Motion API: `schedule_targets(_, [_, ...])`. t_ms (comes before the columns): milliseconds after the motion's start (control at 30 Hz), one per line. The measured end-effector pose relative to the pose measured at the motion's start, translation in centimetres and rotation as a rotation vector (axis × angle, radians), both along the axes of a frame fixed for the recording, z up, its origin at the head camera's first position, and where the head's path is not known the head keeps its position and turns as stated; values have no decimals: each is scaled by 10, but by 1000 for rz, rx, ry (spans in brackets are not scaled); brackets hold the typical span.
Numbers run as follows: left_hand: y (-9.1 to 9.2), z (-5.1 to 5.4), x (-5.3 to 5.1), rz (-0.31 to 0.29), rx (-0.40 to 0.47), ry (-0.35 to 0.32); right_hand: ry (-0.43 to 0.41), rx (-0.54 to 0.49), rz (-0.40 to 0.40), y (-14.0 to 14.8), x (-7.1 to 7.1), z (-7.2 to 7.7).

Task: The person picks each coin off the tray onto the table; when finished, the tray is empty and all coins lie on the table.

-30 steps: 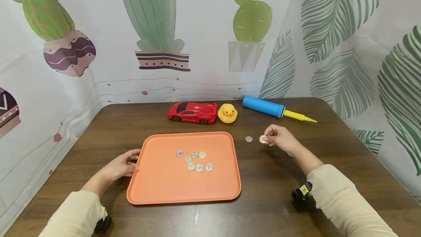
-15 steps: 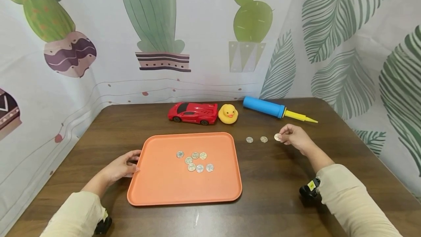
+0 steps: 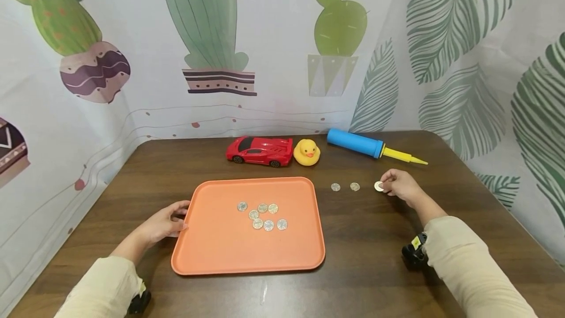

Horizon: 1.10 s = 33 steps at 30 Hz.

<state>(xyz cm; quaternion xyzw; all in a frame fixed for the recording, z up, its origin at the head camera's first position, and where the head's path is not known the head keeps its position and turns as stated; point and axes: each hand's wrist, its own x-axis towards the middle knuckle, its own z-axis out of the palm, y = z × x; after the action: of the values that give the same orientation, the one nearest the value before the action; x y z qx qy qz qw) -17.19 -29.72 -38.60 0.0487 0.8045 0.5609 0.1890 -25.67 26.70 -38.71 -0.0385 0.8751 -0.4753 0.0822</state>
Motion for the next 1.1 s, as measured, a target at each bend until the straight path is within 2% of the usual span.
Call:
schedule_targets(467, [0, -2, 0, -5, -25, 18, 44, 239, 41, -9, -13, -4])
schedule_targets(767, [0, -2, 0, -6, -12, 20, 73, 316, 33, -11, -13, -2])
schedule_targets(933, [0, -2, 1, 2, -28, 16, 84, 305, 22, -10, -11, -2])
schedule_targets(1100, [1, -1, 1, 1, -30, 20, 51, 183, -6, -9, -6, 0])
